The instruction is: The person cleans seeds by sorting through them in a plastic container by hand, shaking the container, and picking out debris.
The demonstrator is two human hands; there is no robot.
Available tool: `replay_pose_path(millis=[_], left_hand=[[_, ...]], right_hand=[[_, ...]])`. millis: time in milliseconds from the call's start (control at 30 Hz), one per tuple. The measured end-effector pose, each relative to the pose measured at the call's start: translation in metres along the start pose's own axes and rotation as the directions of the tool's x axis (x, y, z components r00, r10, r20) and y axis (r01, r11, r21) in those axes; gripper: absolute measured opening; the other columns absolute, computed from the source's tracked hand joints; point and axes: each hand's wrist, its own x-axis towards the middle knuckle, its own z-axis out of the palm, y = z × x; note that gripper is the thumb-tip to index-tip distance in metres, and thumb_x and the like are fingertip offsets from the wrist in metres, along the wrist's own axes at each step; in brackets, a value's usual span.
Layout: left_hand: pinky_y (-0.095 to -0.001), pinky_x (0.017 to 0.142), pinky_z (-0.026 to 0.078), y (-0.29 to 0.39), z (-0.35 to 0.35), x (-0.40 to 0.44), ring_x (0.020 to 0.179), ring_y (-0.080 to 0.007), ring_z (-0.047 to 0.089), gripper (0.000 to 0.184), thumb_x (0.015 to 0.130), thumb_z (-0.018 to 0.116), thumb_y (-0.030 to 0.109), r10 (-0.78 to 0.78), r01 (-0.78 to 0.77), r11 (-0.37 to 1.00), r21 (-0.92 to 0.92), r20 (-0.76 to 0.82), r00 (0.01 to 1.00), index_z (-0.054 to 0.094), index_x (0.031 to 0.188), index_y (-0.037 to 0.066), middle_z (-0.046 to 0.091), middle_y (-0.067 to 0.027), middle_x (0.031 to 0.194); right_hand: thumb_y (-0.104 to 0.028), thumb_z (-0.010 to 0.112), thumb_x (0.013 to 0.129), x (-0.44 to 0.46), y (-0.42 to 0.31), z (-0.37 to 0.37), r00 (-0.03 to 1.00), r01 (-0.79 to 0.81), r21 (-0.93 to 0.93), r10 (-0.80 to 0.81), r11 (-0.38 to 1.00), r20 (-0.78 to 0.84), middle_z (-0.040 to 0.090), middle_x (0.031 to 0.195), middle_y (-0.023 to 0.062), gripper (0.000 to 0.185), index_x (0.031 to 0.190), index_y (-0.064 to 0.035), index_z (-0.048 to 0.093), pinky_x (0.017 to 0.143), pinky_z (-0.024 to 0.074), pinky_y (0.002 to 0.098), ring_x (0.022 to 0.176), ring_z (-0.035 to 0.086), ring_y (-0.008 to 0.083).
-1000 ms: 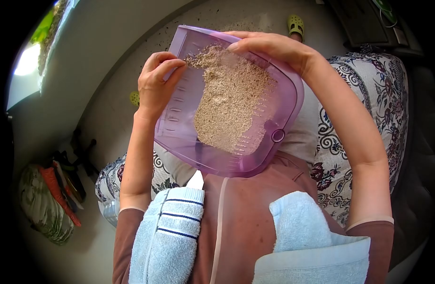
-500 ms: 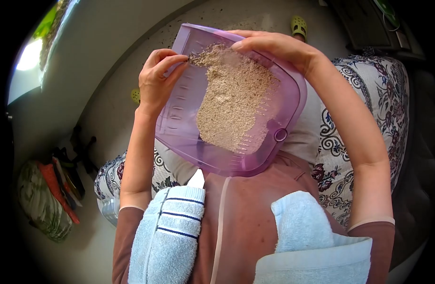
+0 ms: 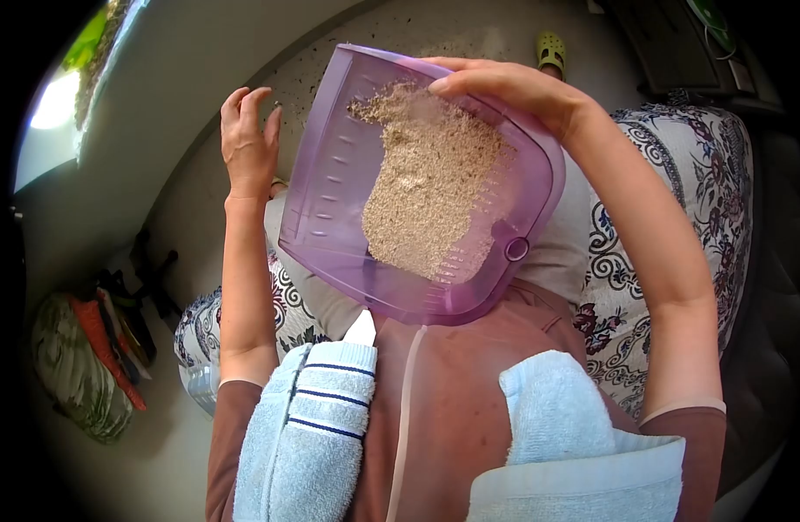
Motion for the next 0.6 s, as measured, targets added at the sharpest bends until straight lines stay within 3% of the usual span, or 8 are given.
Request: replay_pose_path(millis=[100, 133, 267, 400, 600], left_hand=[[-0.0322, 0.082, 0.051, 0.023, -0.013, 0.003, 0.098, -0.0208, 0.061, 0.022, 0.081, 0.072, 0.010, -0.122, 0.155, 0.933, -0.325, 0.121, 0.985, 0.069, 0.102, 0.012, 0.059, -0.0049, 0.114], [-0.0303, 0.081, 0.050, 0.032, -0.019, 0.007, 0.097, -0.0182, 0.060, 0.020, 0.079, 0.075, 0.013, -0.095, 0.155, 0.888, -0.433, 0.157, 0.983, 0.071, 0.098, 0.013, 0.059, -0.0043, 0.114], [-0.0309, 0.082, 0.048, 0.052, -0.010, 0.014, 0.100, -0.0183, 0.059, 0.023, 0.075, 0.078, 0.016, 0.042, 0.035, 0.888, -0.459, 0.157, 0.987, 0.072, 0.097, 0.013, 0.059, -0.0042, 0.110], [-0.0322, 0.086, 0.047, 0.059, 0.000, 0.021, 0.104, -0.0193, 0.056, 0.024, 0.072, 0.081, 0.020, -0.026, 0.155, 0.856, -0.493, 0.258, 0.966, 0.073, 0.094, 0.014, 0.059, -0.0032, 0.107], [-0.0327, 0.088, 0.047, 0.057, 0.009, 0.020, 0.105, -0.0185, 0.056, 0.017, 0.074, 0.079, 0.019, 0.028, 0.102, 0.857, -0.505, 0.244, 0.969, 0.074, 0.089, 0.014, 0.059, -0.0025, 0.107]], right_hand=[[-0.033, 0.061, 0.087, 0.001, 0.003, 0.000, 1.000, -0.001, 0.016, 0.001, 1.000, 0.004, 0.053, 0.128, 0.0080, 0.070, 0.146, -0.0065, 0.036, 0.094, 0.0425, 0.0244, 0.110, 0.053, 0.0129], [-0.033, 0.061, 0.087, 0.001, 0.003, 0.001, 1.000, -0.003, 0.018, 0.003, 1.000, 0.008, 0.053, 0.128, 0.0079, 0.069, 0.146, -0.0065, 0.036, 0.093, 0.0428, 0.0245, 0.109, 0.053, 0.0127], [-0.034, 0.061, 0.087, 0.000, -0.001, 0.002, 1.000, 0.003, 0.002, -0.003, 1.000, 0.024, 0.053, 0.127, 0.0078, 0.069, 0.146, -0.0065, 0.036, 0.091, 0.0441, 0.0247, 0.107, 0.054, 0.0121], [-0.033, 0.061, 0.087, 0.004, 0.004, -0.001, 1.000, 0.003, 0.028, -0.004, 1.000, 0.024, 0.054, 0.126, 0.0080, 0.069, 0.146, -0.0060, 0.036, 0.092, 0.0441, 0.0248, 0.108, 0.054, 0.0125], [-0.031, 0.060, 0.088, 0.005, 0.009, -0.002, 1.000, 0.018, 0.011, -0.017, 1.000, -0.025, 0.058, 0.124, 0.0113, 0.065, 0.144, -0.0059, 0.038, 0.091, 0.0489, 0.0261, 0.107, 0.059, 0.0139]])
